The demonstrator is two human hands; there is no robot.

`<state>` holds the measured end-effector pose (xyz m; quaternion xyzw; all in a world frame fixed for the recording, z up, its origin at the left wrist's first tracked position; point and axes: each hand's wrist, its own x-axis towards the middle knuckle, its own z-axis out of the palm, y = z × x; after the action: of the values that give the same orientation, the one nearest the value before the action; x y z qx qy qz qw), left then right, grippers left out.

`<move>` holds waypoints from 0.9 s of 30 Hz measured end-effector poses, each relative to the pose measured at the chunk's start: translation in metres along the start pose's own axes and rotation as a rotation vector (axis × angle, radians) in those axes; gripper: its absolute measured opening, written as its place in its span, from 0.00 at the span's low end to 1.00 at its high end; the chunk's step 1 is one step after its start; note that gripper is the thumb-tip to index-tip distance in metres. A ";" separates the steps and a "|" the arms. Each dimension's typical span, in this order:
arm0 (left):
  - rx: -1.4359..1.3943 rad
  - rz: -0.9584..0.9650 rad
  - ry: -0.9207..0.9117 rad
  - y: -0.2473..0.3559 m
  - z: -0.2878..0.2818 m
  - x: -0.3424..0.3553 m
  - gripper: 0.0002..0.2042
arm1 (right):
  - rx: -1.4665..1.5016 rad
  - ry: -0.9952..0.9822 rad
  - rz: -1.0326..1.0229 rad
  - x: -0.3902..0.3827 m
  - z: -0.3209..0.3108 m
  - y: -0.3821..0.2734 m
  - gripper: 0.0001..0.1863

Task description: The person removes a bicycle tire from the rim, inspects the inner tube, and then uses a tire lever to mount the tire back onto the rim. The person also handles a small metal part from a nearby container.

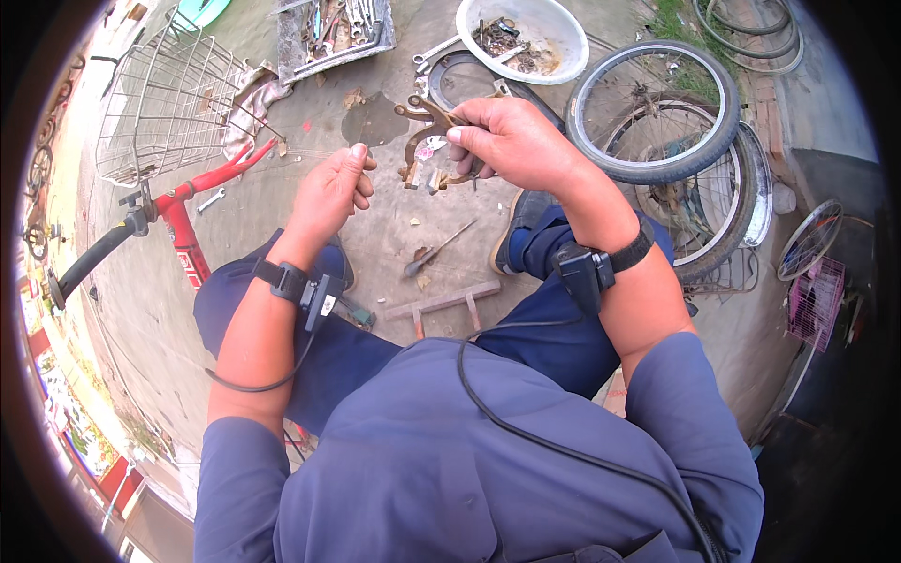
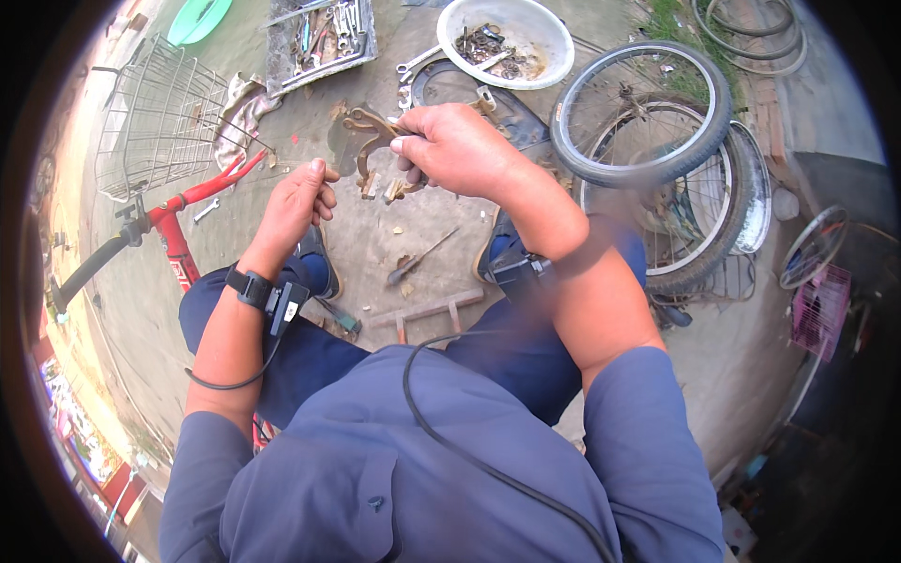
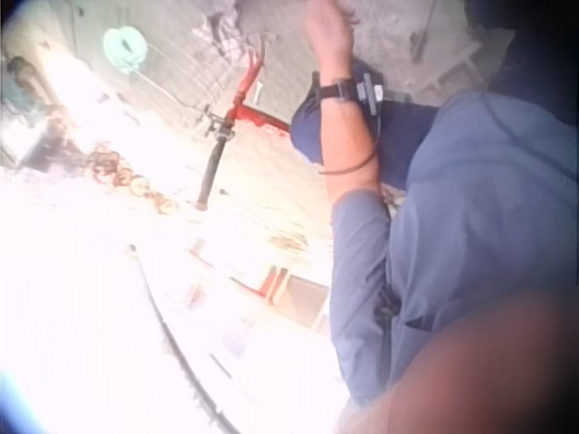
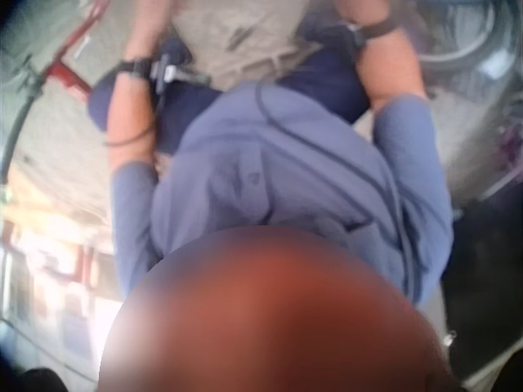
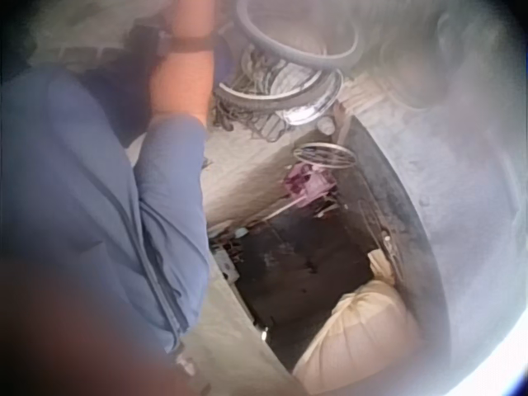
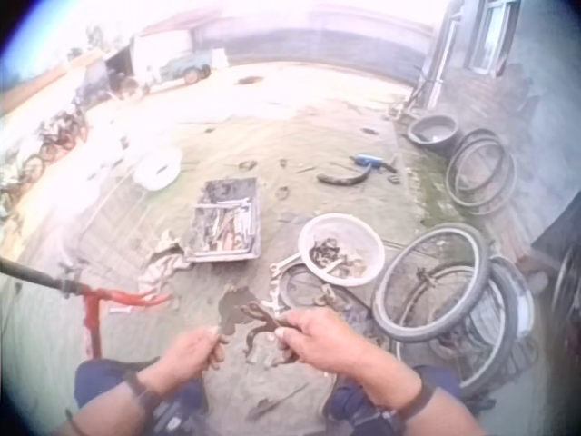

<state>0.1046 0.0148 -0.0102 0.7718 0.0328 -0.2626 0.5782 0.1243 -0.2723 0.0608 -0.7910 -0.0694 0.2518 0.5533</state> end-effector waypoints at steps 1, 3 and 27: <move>0.039 -0.025 -0.022 -0.008 0.002 -0.002 0.25 | 0.026 0.009 -0.005 -0.002 0.000 -0.001 0.13; 0.080 -0.066 -0.066 -0.025 0.012 -0.006 0.24 | 0.062 0.014 -0.017 -0.007 -0.001 -0.002 0.13; -0.060 -0.989 -1.169 -0.154 0.135 -0.049 0.34 | 0.037 0.017 -0.140 0.027 -0.023 0.007 0.10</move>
<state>-0.0418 -0.0451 -0.1492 0.3866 0.0703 -0.8554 0.3374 0.1570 -0.2836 0.0516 -0.7760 -0.1153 0.2070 0.5846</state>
